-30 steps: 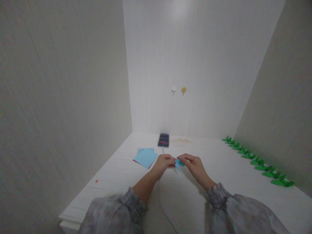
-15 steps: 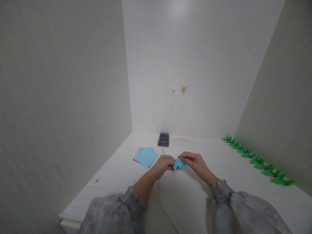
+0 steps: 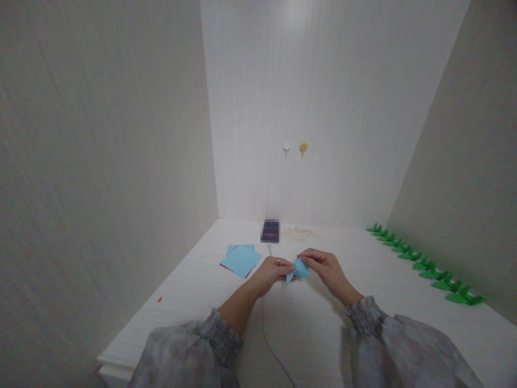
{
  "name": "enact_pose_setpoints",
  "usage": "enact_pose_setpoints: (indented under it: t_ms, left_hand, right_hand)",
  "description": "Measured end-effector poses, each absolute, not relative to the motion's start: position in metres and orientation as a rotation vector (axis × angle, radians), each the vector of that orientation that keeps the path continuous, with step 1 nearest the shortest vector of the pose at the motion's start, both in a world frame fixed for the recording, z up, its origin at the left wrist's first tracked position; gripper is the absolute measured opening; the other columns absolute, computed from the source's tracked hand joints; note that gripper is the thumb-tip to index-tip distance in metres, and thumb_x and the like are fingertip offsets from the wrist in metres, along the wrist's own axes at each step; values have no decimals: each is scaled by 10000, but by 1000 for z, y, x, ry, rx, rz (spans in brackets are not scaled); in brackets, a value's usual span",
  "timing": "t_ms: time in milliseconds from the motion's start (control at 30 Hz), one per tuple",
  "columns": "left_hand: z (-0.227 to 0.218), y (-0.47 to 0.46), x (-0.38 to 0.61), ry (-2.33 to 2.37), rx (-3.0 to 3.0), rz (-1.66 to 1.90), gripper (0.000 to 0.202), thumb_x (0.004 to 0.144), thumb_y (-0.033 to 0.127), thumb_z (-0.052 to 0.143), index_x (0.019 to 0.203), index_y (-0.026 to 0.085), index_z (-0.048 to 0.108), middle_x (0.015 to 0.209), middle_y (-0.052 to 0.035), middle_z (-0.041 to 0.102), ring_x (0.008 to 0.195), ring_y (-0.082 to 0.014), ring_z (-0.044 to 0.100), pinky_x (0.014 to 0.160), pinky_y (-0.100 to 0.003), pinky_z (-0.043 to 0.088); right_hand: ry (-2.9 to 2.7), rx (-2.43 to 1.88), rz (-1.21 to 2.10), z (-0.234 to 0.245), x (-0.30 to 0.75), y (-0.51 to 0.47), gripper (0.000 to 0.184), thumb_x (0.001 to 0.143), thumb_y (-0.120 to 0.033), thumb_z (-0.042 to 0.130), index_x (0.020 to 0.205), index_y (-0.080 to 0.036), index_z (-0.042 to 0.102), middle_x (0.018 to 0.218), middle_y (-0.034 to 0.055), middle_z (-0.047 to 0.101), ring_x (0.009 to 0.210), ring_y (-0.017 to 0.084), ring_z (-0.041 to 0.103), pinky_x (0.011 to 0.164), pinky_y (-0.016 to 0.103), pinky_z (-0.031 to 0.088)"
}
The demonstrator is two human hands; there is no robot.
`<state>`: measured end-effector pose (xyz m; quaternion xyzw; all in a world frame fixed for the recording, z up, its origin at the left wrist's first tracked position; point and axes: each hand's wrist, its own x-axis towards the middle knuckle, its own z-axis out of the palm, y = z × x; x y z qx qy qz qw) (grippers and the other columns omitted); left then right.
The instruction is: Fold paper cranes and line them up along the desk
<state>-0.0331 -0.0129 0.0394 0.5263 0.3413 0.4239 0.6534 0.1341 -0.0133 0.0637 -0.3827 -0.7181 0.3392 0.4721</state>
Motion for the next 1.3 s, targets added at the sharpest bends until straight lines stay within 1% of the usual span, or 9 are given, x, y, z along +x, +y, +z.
enact_pose_setpoints:
  t_ms: [267, 467, 633, 867, 1133, 1300]
  left_hand:
    - [38, -13, -30, 796, 1217, 963, 257, 522, 333, 685, 603, 92, 644, 571, -40, 607, 548, -120, 520, 642, -274, 393]
    - [37, -12, -31, 826, 1258, 992, 223, 557, 317, 659, 587, 96, 643, 561, -32, 602, 524, -102, 501, 589, -237, 375]
    - [37, -11, -30, 879, 1305, 993, 246, 560, 346, 649, 584, 102, 644, 542, -28, 588, 501, -93, 466, 538, -222, 343]
    - [38, -10, -30, 950, 1344, 1009, 290, 545, 390, 651, 569, 102, 640, 497, -5, 551, 464, -72, 402, 510, -218, 297]
    - [36, -8, -28, 953, 1291, 1027, 259, 526, 357, 671, 578, 104, 643, 495, -3, 550, 454, -66, 399, 482, -209, 274]
    - [36, -8, -26, 949, 1267, 1035, 239, 521, 334, 680, 574, 103, 645, 505, -9, 567, 465, -77, 431, 499, -216, 308]
  right_hand:
    - [-1697, -908, 927, 58, 136, -11, 179, 696, -281, 512, 730, -162, 642, 655, 11, 604, 618, 128, 530, 604, 243, 424]
    - [-1658, -955, 955, 60, 133, -11, 220, 700, -337, 527, 746, -152, 638, 653, 17, 603, 608, 125, 518, 592, 242, 414]
    - [-1753, -990, 874, 60, 132, -9, 204, 679, -338, 549, 657, -151, 627, 642, 14, 601, 633, 133, 527, 618, 248, 408]
    - [-1788, -1023, 812, 57, 133, -6, 222, 694, -339, 531, 665, -145, 636, 654, 19, 607, 647, 135, 531, 618, 239, 404]
    - [-1758, -1019, 806, 59, 133, -11, 229, 712, -324, 495, 661, -147, 630, 642, 12, 598, 645, 135, 526, 631, 238, 402]
    - [-1706, -1048, 799, 61, 131, -12, 256, 735, -312, 448, 675, -139, 627, 603, 13, 581, 595, 131, 519, 598, 236, 402]
